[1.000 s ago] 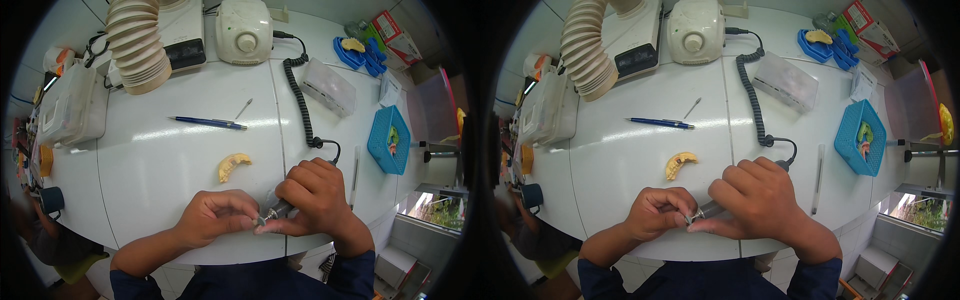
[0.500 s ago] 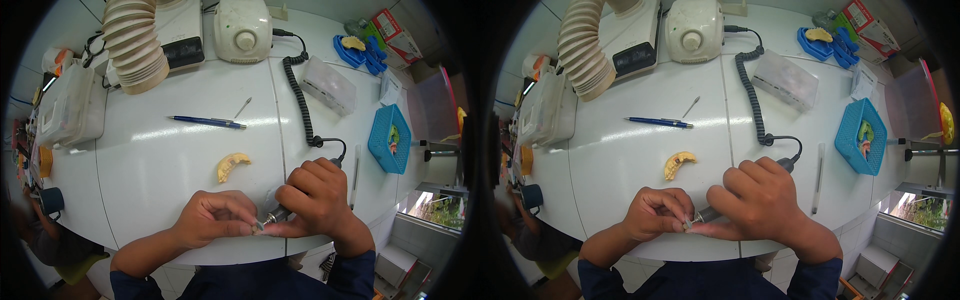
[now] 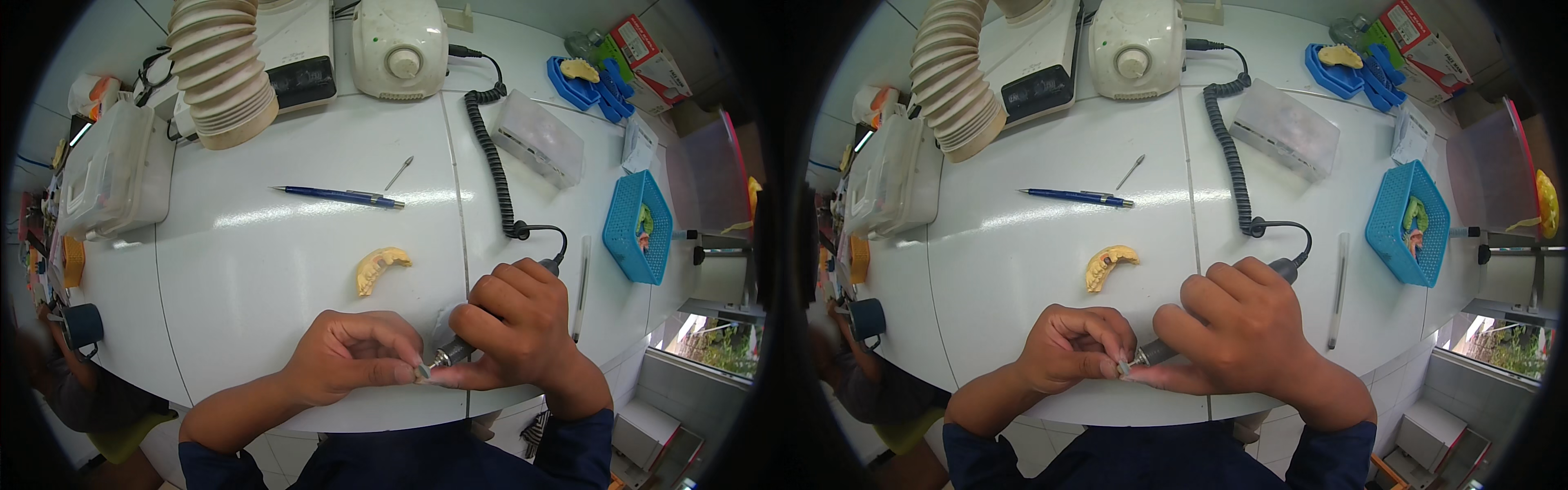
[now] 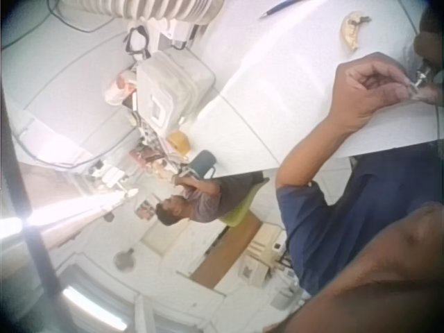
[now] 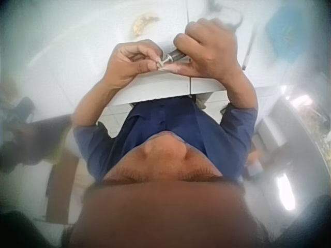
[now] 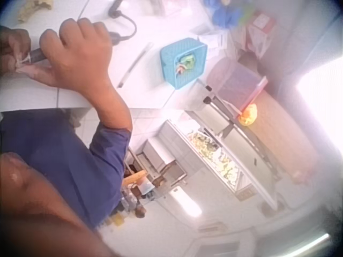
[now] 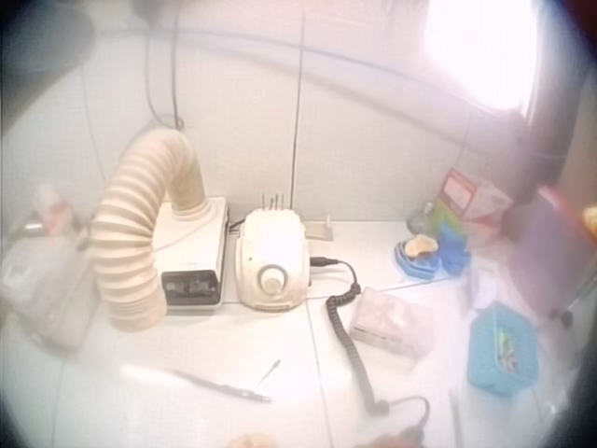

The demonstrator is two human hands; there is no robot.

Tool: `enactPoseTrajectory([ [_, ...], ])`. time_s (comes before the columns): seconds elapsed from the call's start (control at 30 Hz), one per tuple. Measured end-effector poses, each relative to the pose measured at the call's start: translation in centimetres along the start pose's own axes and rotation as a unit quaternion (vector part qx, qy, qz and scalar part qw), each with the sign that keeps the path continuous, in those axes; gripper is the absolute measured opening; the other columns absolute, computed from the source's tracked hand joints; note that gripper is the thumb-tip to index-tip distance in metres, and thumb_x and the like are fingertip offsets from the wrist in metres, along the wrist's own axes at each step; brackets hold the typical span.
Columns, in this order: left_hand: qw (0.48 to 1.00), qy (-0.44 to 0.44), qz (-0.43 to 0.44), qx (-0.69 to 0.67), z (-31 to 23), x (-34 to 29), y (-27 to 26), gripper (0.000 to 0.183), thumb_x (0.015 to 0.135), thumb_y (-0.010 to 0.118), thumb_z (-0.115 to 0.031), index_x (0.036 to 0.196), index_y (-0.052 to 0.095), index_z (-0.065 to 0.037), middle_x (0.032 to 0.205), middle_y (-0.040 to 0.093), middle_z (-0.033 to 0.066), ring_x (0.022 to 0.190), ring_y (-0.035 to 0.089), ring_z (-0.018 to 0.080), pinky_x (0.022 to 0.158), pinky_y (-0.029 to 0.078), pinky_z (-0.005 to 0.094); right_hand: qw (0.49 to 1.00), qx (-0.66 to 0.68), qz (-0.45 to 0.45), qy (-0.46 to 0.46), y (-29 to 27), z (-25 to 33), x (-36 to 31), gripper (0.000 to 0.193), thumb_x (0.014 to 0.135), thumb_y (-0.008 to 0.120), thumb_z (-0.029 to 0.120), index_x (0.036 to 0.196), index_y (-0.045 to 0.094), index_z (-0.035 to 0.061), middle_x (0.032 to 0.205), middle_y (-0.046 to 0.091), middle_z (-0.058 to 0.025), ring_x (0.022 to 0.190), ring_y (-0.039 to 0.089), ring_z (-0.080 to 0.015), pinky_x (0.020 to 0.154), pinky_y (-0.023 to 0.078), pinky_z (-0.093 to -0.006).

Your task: The person uses a rotary polishing tool to smooth the surface of a small dental prosthesis. They then pick up a larger dental mold, wipe it with a tissue, and resume polishing the smaller prosthesis.

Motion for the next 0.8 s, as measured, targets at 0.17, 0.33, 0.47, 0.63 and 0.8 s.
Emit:
enactPoseTrajectory([
  [0.17, 1.000, -0.002, 0.000, 0.001, -0.11, 0.01, 0.12, 0.010, 0.082, 0.078, 0.000, 0.088, 0.071, -0.002, 0.095, 0.065, 0.0133, 0.089, 0.062, 0.0176, 0.085, 0.050, 0.0312, 1.000, 0.003, 0.000, 0.000, 0.08, 0.07, -0.04, 0.050, 0.071, 0.078, 0.058, 0.069, 0.054, 0.0147, 0.065, 0.040, 0.0002, 0.058, 0.047, -0.0166, 0.054, 0.032, -0.0311],
  [0.33, 1.000, -0.004, 0.004, 0.003, -0.12, -0.01, 0.11, 0.010, 0.082, 0.078, 0.000, 0.089, 0.072, -0.002, 0.095, 0.066, 0.0133, 0.089, 0.062, 0.0174, 0.084, 0.050, 0.0309, 1.000, 0.003, 0.006, -0.005, 0.04, 0.11, 0.06, 0.050, 0.071, 0.078, 0.058, 0.068, 0.054, 0.0147, 0.065, 0.040, 0.0004, 0.057, 0.047, -0.0164, 0.053, 0.032, -0.0307],
  [0.47, 1.000, -0.006, 0.003, -0.001, -0.09, -0.05, 0.12, 0.010, 0.082, 0.078, 0.000, 0.089, 0.072, -0.002, 0.095, 0.066, 0.0134, 0.089, 0.062, 0.0175, 0.084, 0.050, 0.0311, 1.000, 0.002, 0.011, -0.006, 0.01, 0.11, 0.08, 0.049, 0.071, 0.078, 0.058, 0.068, 0.054, 0.0148, 0.064, 0.040, 0.0005, 0.056, 0.047, -0.0162, 0.053, 0.033, -0.0305],
  [0.63, 1.000, -0.013, 0.001, 0.006, -0.17, -0.04, 0.14, 0.009, 0.082, 0.078, 0.000, 0.088, 0.072, -0.002, 0.095, 0.066, 0.0133, 0.089, 0.062, 0.0178, 0.085, 0.050, 0.0318, 1.000, 0.003, 0.009, -0.006, 0.11, 0.06, -0.02, 0.049, 0.071, 0.078, 0.058, 0.069, 0.054, 0.0151, 0.065, 0.040, 0.0006, 0.057, 0.048, -0.0161, 0.053, 0.033, -0.0305],
  [0.8, 1.000, -0.014, 0.003, -0.001, -0.10, -0.03, 0.17, 0.009, 0.082, 0.078, -0.001, 0.089, 0.072, -0.002, 0.095, 0.066, 0.0133, 0.089, 0.062, 0.0181, 0.085, 0.050, 0.0323, 1.000, 0.006, 0.012, -0.004, 0.05, 0.10, 0.01, 0.049, 0.071, 0.078, 0.059, 0.069, 0.055, 0.0152, 0.065, 0.041, 0.0007, 0.057, 0.048, -0.0158, 0.053, 0.033, -0.0302],
])
Point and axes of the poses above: each hand's wrist, its own x-axis towards the middle knuckle, its own y-axis out of the palm, z = x × y, the point moved 4 cm from there along x, towards the middle knuckle
